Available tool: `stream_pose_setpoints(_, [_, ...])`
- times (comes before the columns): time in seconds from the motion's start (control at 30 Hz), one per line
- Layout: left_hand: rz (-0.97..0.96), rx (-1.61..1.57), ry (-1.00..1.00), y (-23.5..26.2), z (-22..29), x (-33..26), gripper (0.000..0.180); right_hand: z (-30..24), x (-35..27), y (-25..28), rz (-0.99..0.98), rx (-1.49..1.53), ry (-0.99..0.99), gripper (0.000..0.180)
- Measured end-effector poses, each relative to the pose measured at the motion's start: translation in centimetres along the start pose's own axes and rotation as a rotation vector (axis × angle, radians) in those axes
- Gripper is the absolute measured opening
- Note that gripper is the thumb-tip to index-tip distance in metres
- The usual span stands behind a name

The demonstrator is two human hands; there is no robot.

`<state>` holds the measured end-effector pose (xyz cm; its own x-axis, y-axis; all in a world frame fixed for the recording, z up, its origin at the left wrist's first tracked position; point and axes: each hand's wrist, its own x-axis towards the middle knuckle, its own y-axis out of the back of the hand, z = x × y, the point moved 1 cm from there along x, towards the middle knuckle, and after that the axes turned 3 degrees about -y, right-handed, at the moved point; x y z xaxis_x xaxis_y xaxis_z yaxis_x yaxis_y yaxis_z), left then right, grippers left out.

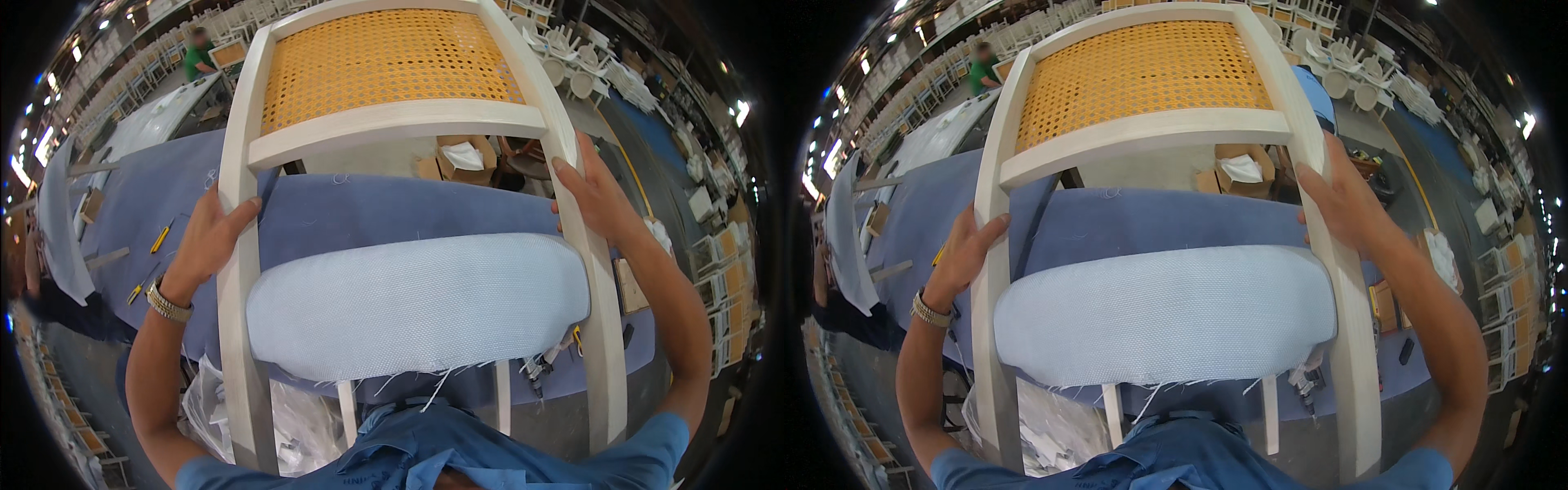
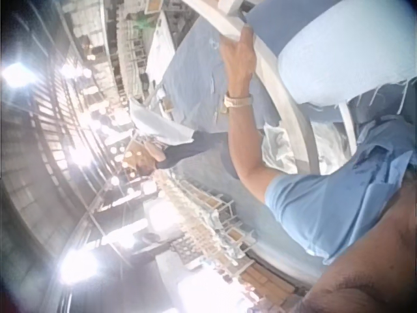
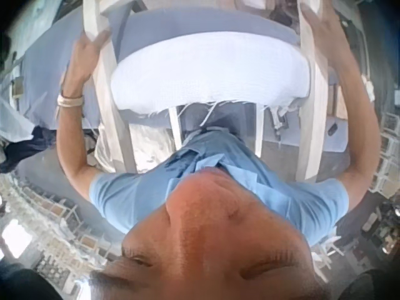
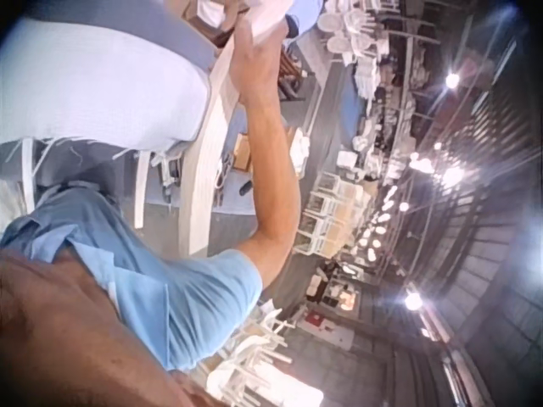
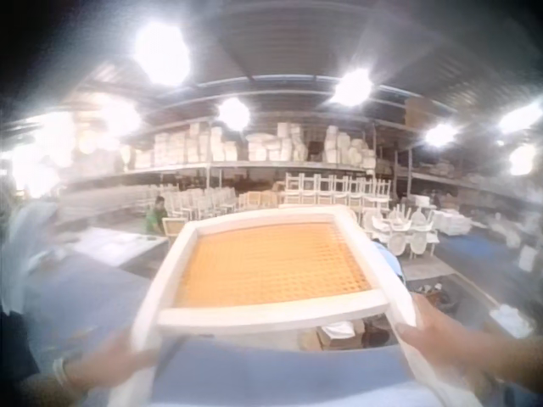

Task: The person staples white fabric onto a chair seat frame using a pneumatic staple gun. They repeatedly pull, smooth, and staple the fabric around the edges, flip the chair to access different sides, and trim excess material with a utility knife.

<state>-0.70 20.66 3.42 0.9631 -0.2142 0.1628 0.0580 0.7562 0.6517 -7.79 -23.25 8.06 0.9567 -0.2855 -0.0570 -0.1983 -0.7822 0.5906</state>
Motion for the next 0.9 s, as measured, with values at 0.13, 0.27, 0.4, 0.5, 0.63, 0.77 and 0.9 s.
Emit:
stream_pose_setpoints(0.13, [0.021,0.092,0.052,0.0,-1.0,-0.4,0.061,2.3,0.4,-0.8,-0.07,0.034,0.077,0.059])
stream_pose_setpoints(0.27, [0.094,0.069,0.018,-2.2,-1.4,0.6,0.063,6.1,3.8,-2.5,-0.105,0.099,0.141,0.052])
stream_pose_setpoints(0.4, [0.129,0.519,-0.032,-2.3,0.8,0.9,0.066,7.0,4.7,-3.2,-0.125,0.216,0.203,0.05])
stream_pose_setpoints(0.5, [0.122,0.635,-0.446,-3.9,5.8,1.9,0.065,7.4,4.2,-3.2,-0.119,0.244,0.229,0.052])
stream_pose_setpoints(0.63, [-0.36,0.431,-0.701,-11.5,11.9,4.9,0.062,6.5,3.5,-3.7,-0.113,0.262,0.248,0.051])
stream_pose_setpoints(0.77, [-0.271,0.579,-0.986,-17.8,17.3,4.8,0.061,7.9,5.6,-3.8,-0.07,0.246,0.315,0.048])
stream_pose_setpoints(0.9, [-0.497,0.241,-0.854,-19.7,19.1,4.7,0.048,8.7,6.9,-4.9,-0.021,0.227,0.335,0.047])
